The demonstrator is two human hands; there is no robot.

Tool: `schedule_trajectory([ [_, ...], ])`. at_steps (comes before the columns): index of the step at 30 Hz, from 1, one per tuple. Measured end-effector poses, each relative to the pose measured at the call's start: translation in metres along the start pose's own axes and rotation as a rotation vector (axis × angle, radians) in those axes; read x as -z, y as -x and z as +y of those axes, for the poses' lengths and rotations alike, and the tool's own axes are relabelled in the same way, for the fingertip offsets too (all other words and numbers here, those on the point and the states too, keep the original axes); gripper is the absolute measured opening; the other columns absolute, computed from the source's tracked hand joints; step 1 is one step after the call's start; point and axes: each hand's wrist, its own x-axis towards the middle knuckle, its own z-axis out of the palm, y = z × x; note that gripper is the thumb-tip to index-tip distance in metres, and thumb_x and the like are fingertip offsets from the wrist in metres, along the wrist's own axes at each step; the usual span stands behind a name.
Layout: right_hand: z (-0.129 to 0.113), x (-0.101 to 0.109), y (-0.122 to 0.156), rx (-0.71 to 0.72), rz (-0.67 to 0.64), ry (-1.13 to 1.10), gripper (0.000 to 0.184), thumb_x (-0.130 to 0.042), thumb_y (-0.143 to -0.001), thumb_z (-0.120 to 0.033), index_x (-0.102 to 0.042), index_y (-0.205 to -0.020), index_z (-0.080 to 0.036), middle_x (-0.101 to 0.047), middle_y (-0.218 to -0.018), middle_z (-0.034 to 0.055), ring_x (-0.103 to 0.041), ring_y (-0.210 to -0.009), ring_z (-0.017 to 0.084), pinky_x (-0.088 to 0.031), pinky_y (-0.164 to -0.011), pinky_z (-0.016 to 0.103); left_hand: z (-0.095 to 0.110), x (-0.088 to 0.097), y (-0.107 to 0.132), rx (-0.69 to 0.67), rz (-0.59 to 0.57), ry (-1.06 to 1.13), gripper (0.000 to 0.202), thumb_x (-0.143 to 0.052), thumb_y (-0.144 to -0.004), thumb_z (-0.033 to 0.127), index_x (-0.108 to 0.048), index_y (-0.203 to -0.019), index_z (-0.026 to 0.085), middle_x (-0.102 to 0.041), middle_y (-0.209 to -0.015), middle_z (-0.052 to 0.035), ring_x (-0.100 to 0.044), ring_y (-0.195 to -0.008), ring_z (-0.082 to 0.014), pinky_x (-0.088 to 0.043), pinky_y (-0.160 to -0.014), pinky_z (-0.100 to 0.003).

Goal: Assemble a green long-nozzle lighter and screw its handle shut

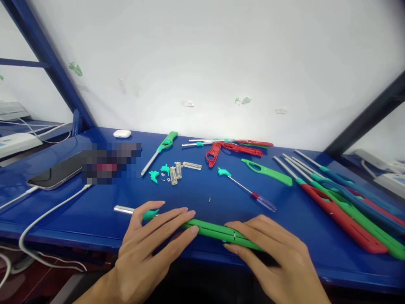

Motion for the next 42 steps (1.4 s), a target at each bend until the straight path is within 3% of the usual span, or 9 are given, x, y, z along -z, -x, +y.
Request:
schedule_trajectory([
  [3, 0.0, 0.0, -0.001, -0.007, -0.009, -0.008, 0.015, -0.072, -0.102, -0.034, -0.076, -0.115, -0.028, -0.078, -0.094, -0.0037, -0.073, -0.08, 0.015, -0.063, -0.078, 0.027, 0.001, 0.001, -0.003, -0.049, 0.021, -0.021, 0.038, -0.056, -0.099, -0.001, -0.073, -0.12, 0.026, -0.08, -0.123, -0.0017, -0.078, -0.11, -0.0183, -0.047, -0.118, -0.042],
  [9, 0.001, -0.001, 0.0, 0.005, -0.013, 0.015, 0.016, -0.071, -0.102, -0.034, -0.075, -0.116, -0.028, -0.079, -0.096, -0.0039, -0.075, -0.083, 0.014, -0.063, -0.079, 0.027, 0.003, -0.003, -0.006, -0.023, 0.049, -0.017, 0.035, -0.059, -0.099, -0.001, -0.073, -0.118, 0.024, -0.082, -0.117, -0.0013, -0.079, -0.107, -0.0197, -0.052, -0.112, -0.042],
  [17, 0.002, -0.001, 0.002, 0.023, 0.0, 0.012, 0.016, -0.07, -0.103, -0.032, -0.074, -0.119, -0.029, -0.078, -0.096, -0.0049, -0.072, -0.082, 0.013, -0.061, -0.082, 0.026, 0.006, -0.01, -0.006, 0.061, 0.077, 0.149, 0.025, -0.062, -0.098, -0.005, -0.071, -0.109, 0.015, -0.079, -0.114, -0.0033, -0.072, -0.11, -0.0141, -0.044, -0.116, -0.039],
  [19, 0.002, -0.001, 0.002, 0.035, 0.002, 0.012, 0.017, -0.071, -0.103, -0.031, -0.074, -0.12, -0.029, -0.077, -0.097, -0.005, -0.072, -0.083, 0.013, -0.06, -0.083, 0.026, 0.008, -0.011, -0.007, 0.105, 0.058, 0.169, 0.025, -0.064, -0.101, -0.001, -0.068, -0.119, 0.015, -0.077, -0.112, -0.0015, -0.069, -0.108, -0.0113, -0.042, -0.117, -0.035],
  [21, 0.003, -0.002, 0.002, 0.044, 0.009, 0.011, 0.018, -0.071, -0.103, -0.029, -0.073, -0.121, -0.029, -0.077, -0.098, -0.0048, -0.071, -0.083, 0.013, -0.059, -0.083, 0.026, 0.009, -0.011, -0.008, 0.114, 0.031, 0.152, 0.038, -0.063, -0.101, -0.002, -0.062, -0.136, 0.012, -0.073, -0.112, -0.0019, -0.065, -0.107, -0.0107, -0.042, -0.117, -0.034],
  [24, 0.003, -0.002, 0.001, 0.063, 0.009, -0.002, 0.022, -0.072, -0.102, -0.025, -0.072, -0.123, -0.028, -0.077, -0.099, -0.0037, -0.069, -0.084, 0.013, -0.058, -0.081, 0.026, 0.009, -0.011, -0.007, 0.084, 0.012, 0.158, 0.055, -0.06, -0.097, -0.011, -0.056, -0.147, 0.01, -0.068, -0.112, -0.0046, -0.061, -0.107, -0.013, -0.045, -0.114, -0.04],
  [32, 0.004, -0.001, 0.002, 0.103, 0.002, -0.011, 0.025, -0.071, -0.102, -0.021, -0.07, -0.127, -0.025, -0.076, -0.099, -0.0024, -0.067, -0.084, 0.012, -0.056, -0.078, 0.026, 0.008, -0.011, -0.006, 0.055, -0.001, 0.214, 0.044, -0.056, -0.094, -0.017, -0.067, -0.127, 0.01, -0.063, -0.109, -0.0063, -0.059, -0.104, -0.0151, -0.047, -0.107, -0.047],
  [42, 0.005, -0.002, 0.005, 0.135, 0.015, 0.051, 0.028, -0.07, -0.102, -0.016, -0.069, -0.129, -0.025, -0.076, -0.099, -0.0013, -0.064, -0.082, 0.014, -0.051, -0.075, 0.032, 0.013, -0.013, -0.009, 0.064, 0.063, 0.223, 0.041, -0.06, -0.092, -0.017, -0.069, -0.122, 0.01, -0.069, -0.106, -0.0062, -0.062, -0.102, -0.0149, -0.049, -0.096, -0.042],
])
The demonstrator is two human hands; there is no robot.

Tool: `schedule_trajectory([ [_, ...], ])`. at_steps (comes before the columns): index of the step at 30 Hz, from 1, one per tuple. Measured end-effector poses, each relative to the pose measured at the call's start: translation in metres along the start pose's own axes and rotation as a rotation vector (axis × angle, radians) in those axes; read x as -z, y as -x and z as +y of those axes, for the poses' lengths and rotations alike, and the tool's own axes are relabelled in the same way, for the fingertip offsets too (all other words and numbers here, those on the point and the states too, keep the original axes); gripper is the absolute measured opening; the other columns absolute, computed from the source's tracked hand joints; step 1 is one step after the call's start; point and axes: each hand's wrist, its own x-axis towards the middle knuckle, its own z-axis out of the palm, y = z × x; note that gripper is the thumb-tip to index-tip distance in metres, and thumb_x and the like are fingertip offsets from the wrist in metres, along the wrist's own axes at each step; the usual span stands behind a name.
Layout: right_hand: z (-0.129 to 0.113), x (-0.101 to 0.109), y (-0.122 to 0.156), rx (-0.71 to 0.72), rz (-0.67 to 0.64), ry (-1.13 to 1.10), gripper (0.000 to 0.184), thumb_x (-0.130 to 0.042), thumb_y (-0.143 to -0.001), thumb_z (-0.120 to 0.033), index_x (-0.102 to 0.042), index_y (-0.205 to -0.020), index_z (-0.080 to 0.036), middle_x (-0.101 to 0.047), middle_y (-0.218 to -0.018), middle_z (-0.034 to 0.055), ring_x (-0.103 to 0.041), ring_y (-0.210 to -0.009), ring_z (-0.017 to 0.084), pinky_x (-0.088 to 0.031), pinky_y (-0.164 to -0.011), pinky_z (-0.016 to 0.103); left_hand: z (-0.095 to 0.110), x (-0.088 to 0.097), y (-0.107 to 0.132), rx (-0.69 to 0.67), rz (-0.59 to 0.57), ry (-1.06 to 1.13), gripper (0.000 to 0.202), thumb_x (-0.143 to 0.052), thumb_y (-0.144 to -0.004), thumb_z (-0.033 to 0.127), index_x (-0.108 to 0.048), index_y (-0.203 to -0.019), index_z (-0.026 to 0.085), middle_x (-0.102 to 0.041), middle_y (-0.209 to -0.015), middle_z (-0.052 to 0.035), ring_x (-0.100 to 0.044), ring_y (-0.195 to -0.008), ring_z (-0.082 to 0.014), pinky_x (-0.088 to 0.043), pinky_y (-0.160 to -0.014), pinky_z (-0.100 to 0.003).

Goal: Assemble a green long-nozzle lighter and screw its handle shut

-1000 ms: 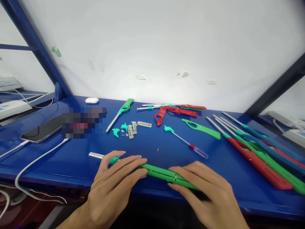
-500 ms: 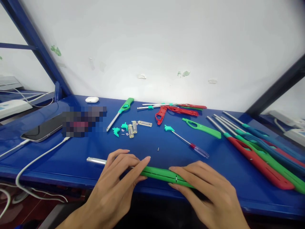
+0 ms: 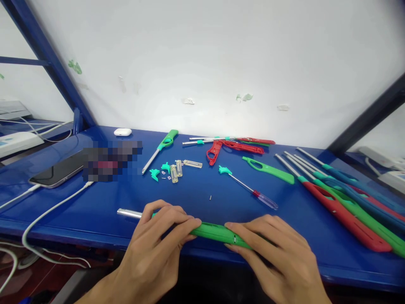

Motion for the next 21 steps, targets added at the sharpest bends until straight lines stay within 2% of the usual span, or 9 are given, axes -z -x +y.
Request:
schedule_trajectory([
  [4, -0.002, -0.001, 0.002, -0.045, 0.005, 0.009, 0.018, -0.07, -0.103, -0.024, -0.071, -0.121, -0.026, -0.076, -0.1, -0.0022, -0.069, -0.085, 0.014, -0.056, -0.083, 0.031, -0.002, 0.0, -0.001, -0.014, -0.003, -0.005, 0.041, -0.06, -0.092, -0.017, -0.069, -0.122, 0.009, -0.068, -0.107, -0.0074, -0.06, -0.103, -0.016, -0.048, -0.095, -0.042],
  [7, -0.003, -0.002, 0.003, -0.105, -0.003, 0.043, 0.025, -0.067, -0.105, -0.033, -0.07, -0.129, -0.03, -0.077, -0.111, -0.0006, -0.075, -0.095, 0.016, -0.06, -0.089, 0.031, -0.003, 0.002, 0.0, -0.027, -0.022, -0.026, 0.044, -0.06, -0.091, -0.019, -0.069, -0.123, 0.009, -0.069, -0.109, -0.0081, -0.059, -0.103, -0.0169, -0.047, -0.094, -0.042],
  [9, -0.004, 0.0, 0.002, -0.163, -0.032, 0.042, 0.032, -0.064, -0.106, -0.044, -0.068, -0.135, -0.033, -0.077, -0.114, -0.0004, -0.077, -0.098, 0.018, -0.064, -0.084, 0.03, -0.004, 0.003, 0.003, -0.042, -0.034, -0.052, 0.048, -0.058, -0.089, -0.022, -0.07, -0.124, 0.009, -0.069, -0.111, -0.0086, -0.058, -0.106, -0.0179, -0.046, -0.096, -0.042],
  [12, -0.004, 0.003, -0.002, -0.239, -0.075, 0.025, 0.032, -0.06, -0.106, -0.053, -0.071, -0.131, -0.037, -0.079, -0.11, -0.0026, -0.08, -0.098, 0.02, -0.067, -0.076, 0.03, -0.005, 0.003, 0.005, -0.072, -0.038, -0.085, 0.051, -0.056, -0.087, -0.023, -0.071, -0.123, 0.009, -0.069, -0.114, -0.0093, -0.058, -0.11, -0.0196, -0.044, -0.1, -0.043],
  [15, -0.004, 0.005, -0.004, -0.268, -0.059, -0.019, 0.026, -0.064, -0.104, -0.049, -0.071, -0.127, -0.039, -0.078, -0.109, -0.0048, -0.079, -0.098, 0.017, -0.066, -0.078, 0.026, -0.005, 0.001, 0.004, -0.055, -0.052, -0.084, 0.047, -0.056, -0.089, -0.02, -0.072, -0.121, 0.011, -0.068, -0.115, -0.0088, -0.057, -0.118, -0.0212, -0.042, -0.107, -0.044],
  [18, -0.003, 0.003, -0.003, -0.231, -0.004, -0.069, 0.027, -0.072, -0.1, -0.04, -0.07, -0.127, -0.035, -0.075, -0.112, -0.003, -0.077, -0.095, 0.015, -0.064, -0.083, 0.022, -0.003, 0.0, -0.001, 0.025, -0.11, -0.055, 0.036, -0.058, -0.096, -0.011, -0.069, -0.119, 0.015, -0.068, -0.119, -0.0071, -0.057, -0.124, -0.0193, -0.04, -0.112, -0.039],
  [21, -0.001, 0.0, 0.0, -0.169, 0.056, -0.086, 0.026, -0.073, -0.1, -0.026, -0.071, -0.125, -0.032, -0.073, -0.11, -0.0018, -0.076, -0.091, 0.013, -0.062, -0.083, 0.02, 0.0, 0.001, -0.006, 0.064, -0.16, -0.053, 0.034, -0.059, -0.106, 0.008, -0.058, -0.14, 0.013, -0.07, -0.124, -0.0063, -0.06, -0.12, -0.0168, -0.037, -0.117, -0.036],
])
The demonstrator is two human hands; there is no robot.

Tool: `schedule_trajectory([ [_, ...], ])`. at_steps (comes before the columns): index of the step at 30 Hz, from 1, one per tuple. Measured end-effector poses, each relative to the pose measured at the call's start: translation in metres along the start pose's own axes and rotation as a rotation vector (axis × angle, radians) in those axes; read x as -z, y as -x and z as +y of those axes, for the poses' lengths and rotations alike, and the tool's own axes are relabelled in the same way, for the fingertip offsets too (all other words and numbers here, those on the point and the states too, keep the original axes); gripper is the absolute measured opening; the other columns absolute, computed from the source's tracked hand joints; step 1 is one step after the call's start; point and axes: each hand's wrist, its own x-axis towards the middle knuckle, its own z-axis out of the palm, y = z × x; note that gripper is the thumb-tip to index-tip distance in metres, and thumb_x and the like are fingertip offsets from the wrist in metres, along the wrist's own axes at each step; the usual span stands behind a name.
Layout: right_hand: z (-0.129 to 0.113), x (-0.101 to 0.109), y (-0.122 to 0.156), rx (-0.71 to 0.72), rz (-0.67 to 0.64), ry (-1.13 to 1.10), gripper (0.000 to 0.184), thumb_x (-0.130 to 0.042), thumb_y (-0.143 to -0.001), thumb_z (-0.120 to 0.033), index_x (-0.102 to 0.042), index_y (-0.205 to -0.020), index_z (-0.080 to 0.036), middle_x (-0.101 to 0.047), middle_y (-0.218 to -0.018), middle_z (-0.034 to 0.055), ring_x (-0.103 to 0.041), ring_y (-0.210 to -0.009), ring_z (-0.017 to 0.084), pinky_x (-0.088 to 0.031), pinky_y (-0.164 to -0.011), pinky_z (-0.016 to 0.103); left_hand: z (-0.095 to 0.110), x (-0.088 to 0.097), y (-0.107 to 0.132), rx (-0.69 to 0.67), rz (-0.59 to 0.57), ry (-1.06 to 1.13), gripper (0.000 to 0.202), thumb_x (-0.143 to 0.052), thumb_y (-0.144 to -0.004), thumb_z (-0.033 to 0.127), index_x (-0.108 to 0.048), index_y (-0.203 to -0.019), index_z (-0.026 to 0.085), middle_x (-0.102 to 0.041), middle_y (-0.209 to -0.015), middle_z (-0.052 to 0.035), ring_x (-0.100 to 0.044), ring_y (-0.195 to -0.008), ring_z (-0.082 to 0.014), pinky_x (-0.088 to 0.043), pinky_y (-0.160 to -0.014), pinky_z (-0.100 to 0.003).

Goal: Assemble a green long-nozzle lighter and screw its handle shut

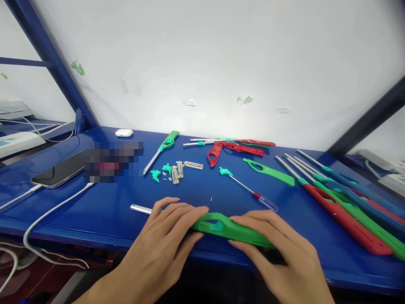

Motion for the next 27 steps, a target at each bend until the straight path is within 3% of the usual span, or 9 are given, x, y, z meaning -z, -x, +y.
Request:
schedule_trajectory([
  [2, 0.001, -0.001, 0.001, 0.036, 0.02, -0.012, 0.026, -0.071, -0.1, -0.018, -0.071, -0.123, -0.031, -0.072, -0.106, -0.0019, -0.076, -0.088, 0.012, -0.061, -0.082, 0.019, 0.001, 0.001, -0.003, -0.018, -0.013, -0.008, 0.04, -0.057, -0.109, 0.014, -0.051, -0.148, 0.011, -0.072, -0.12, -0.0056, -0.063, -0.112, -0.0164, -0.036, -0.118, -0.037],
  [4, 0.002, -0.001, 0.0, 0.048, 0.022, -0.017, 0.025, -0.07, -0.1, -0.017, -0.072, -0.12, -0.031, -0.072, -0.104, -0.0021, -0.075, -0.086, 0.011, -0.061, -0.082, 0.019, 0.0, 0.001, -0.006, -0.042, -0.013, 0.022, 0.032, -0.055, -0.109, 0.012, -0.059, -0.141, 0.014, -0.073, -0.113, -0.0036, -0.065, -0.103, -0.0156, -0.039, -0.114, -0.037],
  [7, 0.001, 0.0, -0.002, 0.019, 0.015, -0.005, 0.02, -0.073, -0.1, -0.025, -0.073, -0.119, -0.03, -0.073, -0.104, -0.0028, -0.076, -0.087, 0.011, -0.061, -0.084, 0.017, -0.002, -0.001, -0.01, -0.041, 0.004, 0.1, 0.021, -0.057, -0.107, 0.007, -0.067, -0.122, 0.018, -0.073, -0.108, -0.0006, -0.065, -0.096, -0.0142, -0.044, -0.106, -0.036],
  [10, -0.001, 0.001, -0.005, 0.029, 0.012, 0.016, 0.023, -0.076, -0.099, -0.034, -0.074, -0.122, -0.03, -0.078, -0.105, -0.0041, -0.077, -0.089, 0.011, -0.061, -0.087, 0.016, -0.005, -0.002, -0.011, -0.021, 0.025, 0.151, 0.022, -0.058, -0.104, 0.003, -0.067, -0.118, 0.018, -0.074, -0.107, -0.0001, -0.066, -0.094, -0.013, -0.045, -0.104, -0.035],
  [15, -0.001, 0.002, -0.005, 0.163, 0.005, -0.012, 0.026, -0.074, -0.099, -0.018, -0.073, -0.124, -0.024, -0.082, -0.102, -0.0042, -0.076, -0.088, 0.012, -0.062, -0.086, 0.02, -0.008, 0.0, -0.007, -0.029, 0.01, 0.171, 0.024, -0.057, -0.102, -0.001, -0.067, -0.114, 0.016, -0.075, -0.104, -0.0007, -0.068, -0.091, -0.0129, -0.044, -0.103, -0.035],
  [19, 0.001, 0.003, -0.005, 0.237, -0.026, 0.026, 0.03, -0.071, -0.1, -0.014, -0.071, -0.129, -0.021, -0.083, -0.107, -0.001, -0.078, -0.089, 0.015, -0.063, -0.084, 0.026, -0.006, 0.0, -0.007, -0.044, 0.008, 0.139, 0.027, -0.054, -0.101, -0.005, -0.066, -0.111, 0.017, -0.076, -0.104, -0.0002, -0.068, -0.09, -0.0126, -0.043, -0.102, -0.036],
  [24, -0.001, 0.006, -0.005, 0.126, -0.005, -0.016, 0.024, -0.077, -0.098, -0.023, -0.075, -0.121, -0.028, -0.084, -0.104, -0.0036, -0.079, -0.086, 0.016, -0.064, -0.08, 0.026, -0.007, -0.001, -0.008, -0.015, 0.015, 0.119, 0.024, -0.054, -0.104, -0.001, -0.066, -0.112, 0.018, -0.075, -0.104, 0.0, -0.066, -0.091, -0.0132, -0.043, -0.101, -0.035],
  [27, 0.001, 0.01, -0.003, 0.015, -0.015, -0.046, 0.03, -0.076, -0.098, -0.031, -0.073, -0.128, -0.033, -0.084, -0.112, -0.0053, -0.082, -0.091, 0.017, -0.066, -0.083, 0.023, -0.01, 0.0, -0.007, 0.043, 0.064, 0.089, 0.024, -0.055, -0.104, 0.002, -0.066, -0.114, 0.021, -0.074, -0.105, -0.0002, -0.064, -0.093, -0.014, -0.047, -0.095, -0.032],
])
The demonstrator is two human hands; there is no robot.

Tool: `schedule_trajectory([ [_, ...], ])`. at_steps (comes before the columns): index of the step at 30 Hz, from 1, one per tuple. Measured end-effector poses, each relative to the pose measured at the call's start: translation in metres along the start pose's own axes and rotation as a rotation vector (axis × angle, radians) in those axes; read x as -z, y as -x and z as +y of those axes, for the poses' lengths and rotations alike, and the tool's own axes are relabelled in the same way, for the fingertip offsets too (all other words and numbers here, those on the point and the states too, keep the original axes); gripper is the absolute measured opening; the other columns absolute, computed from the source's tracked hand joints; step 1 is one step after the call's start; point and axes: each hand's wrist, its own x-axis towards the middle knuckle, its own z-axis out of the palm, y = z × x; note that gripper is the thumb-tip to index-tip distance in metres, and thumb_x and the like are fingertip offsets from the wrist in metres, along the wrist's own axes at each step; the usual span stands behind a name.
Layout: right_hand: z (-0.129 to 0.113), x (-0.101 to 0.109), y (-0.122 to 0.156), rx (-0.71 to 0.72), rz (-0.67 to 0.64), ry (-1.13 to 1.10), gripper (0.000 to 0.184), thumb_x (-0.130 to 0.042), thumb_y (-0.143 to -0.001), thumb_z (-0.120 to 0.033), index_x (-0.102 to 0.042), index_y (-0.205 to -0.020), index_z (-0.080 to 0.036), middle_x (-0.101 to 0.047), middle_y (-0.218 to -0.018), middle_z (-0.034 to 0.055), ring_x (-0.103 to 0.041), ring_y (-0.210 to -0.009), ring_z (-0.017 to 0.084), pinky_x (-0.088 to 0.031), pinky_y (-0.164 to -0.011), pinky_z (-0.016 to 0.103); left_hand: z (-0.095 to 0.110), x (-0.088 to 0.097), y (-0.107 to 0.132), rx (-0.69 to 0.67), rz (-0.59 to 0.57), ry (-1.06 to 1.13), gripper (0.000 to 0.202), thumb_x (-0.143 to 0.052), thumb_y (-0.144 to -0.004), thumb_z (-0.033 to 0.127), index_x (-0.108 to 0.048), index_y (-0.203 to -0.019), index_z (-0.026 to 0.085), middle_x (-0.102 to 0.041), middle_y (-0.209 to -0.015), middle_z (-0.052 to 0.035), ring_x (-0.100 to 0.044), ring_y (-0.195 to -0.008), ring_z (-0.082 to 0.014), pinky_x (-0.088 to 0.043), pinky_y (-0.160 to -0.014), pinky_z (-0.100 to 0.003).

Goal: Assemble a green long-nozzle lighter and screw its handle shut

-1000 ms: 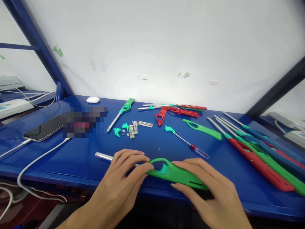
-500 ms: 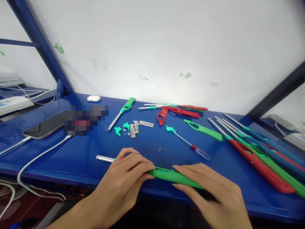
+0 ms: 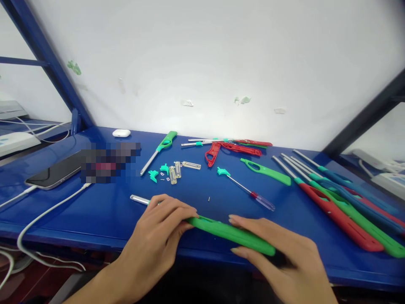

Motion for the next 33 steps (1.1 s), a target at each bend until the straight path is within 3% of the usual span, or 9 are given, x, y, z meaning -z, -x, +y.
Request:
schedule_trajectory([
  [5, 0.006, 0.005, 0.004, -0.067, -0.009, 0.01, 0.028, -0.075, -0.098, -0.031, -0.075, -0.125, -0.037, -0.084, -0.108, -0.0092, -0.081, -0.081, 0.015, -0.065, -0.076, 0.018, -0.004, 0.002, 0.001, 0.056, 0.033, 0.0, 0.02, -0.06, -0.104, 0.009, -0.069, -0.115, 0.024, -0.073, -0.106, 0.0001, -0.063, -0.098, -0.0147, -0.052, -0.09, -0.026],
  [8, 0.007, 0.004, 0.005, -0.059, -0.009, 0.006, 0.025, -0.075, -0.098, -0.029, -0.076, -0.121, -0.037, -0.084, -0.105, -0.0102, -0.079, -0.072, 0.012, -0.063, -0.068, 0.017, -0.004, 0.002, 0.0, 0.048, 0.03, -0.006, 0.021, -0.06, -0.104, 0.009, -0.07, -0.117, 0.023, -0.074, -0.107, 0.0002, -0.063, -0.098, -0.0145, -0.052, -0.092, -0.026],
  [12, 0.006, 0.007, 0.002, -0.115, 0.001, -0.001, 0.023, -0.076, -0.096, -0.03, -0.079, -0.118, -0.038, -0.084, -0.104, -0.0109, -0.081, -0.074, 0.012, -0.063, -0.07, 0.013, -0.003, 0.001, 0.002, 0.028, 0.048, -0.024, 0.022, -0.064, -0.104, 0.012, -0.07, -0.122, 0.023, -0.075, -0.11, 0.0002, -0.065, -0.1, -0.0154, -0.051, -0.098, -0.03],
  [17, 0.001, 0.012, -0.005, -0.268, 0.102, -0.155, 0.012, -0.073, -0.098, -0.036, -0.082, -0.105, -0.036, -0.076, -0.066, -0.0108, -0.072, -0.052, 0.009, -0.056, -0.055, 0.008, -0.006, -0.001, 0.006, 0.045, 0.06, -0.088, 0.033, -0.067, -0.103, 0.016, -0.066, -0.135, 0.022, -0.075, -0.12, -0.005, -0.067, -0.107, -0.0198, -0.052, -0.102, -0.037],
  [20, 0.0, 0.013, -0.007, -0.318, 0.112, -0.172, 0.012, -0.072, -0.097, -0.039, -0.082, -0.1, -0.033, -0.07, -0.058, -0.0086, -0.069, -0.049, 0.01, -0.054, -0.052, 0.011, -0.008, -0.002, 0.006, 0.033, 0.052, -0.092, 0.028, -0.066, -0.103, 0.014, -0.068, -0.131, 0.022, -0.074, -0.115, -0.0045, -0.067, -0.104, -0.0195, -0.052, -0.1, -0.038],
  [27, 0.003, 0.011, -0.009, -0.349, 0.081, -0.196, 0.014, -0.07, -0.099, -0.041, -0.081, -0.103, -0.034, -0.071, -0.062, -0.0087, -0.07, -0.054, 0.008, -0.052, -0.056, 0.006, -0.008, -0.001, 0.003, 0.014, -0.019, -0.048, 0.023, -0.062, -0.105, 0.012, -0.07, -0.124, 0.021, -0.072, -0.107, -0.0019, -0.063, -0.098, -0.017, -0.05, -0.089, -0.033],
  [33, 0.006, 0.01, -0.013, -0.348, 0.025, -0.17, 0.01, -0.081, -0.088, -0.042, -0.083, -0.096, -0.035, -0.084, -0.09, -0.0079, -0.081, -0.074, 0.012, -0.057, -0.068, 0.006, -0.004, -0.003, 0.004, 0.002, -0.003, -0.037, 0.023, -0.066, -0.102, 0.008, -0.07, -0.121, 0.02, -0.072, -0.106, -0.0007, -0.062, -0.1, -0.0165, -0.045, -0.096, -0.034],
])
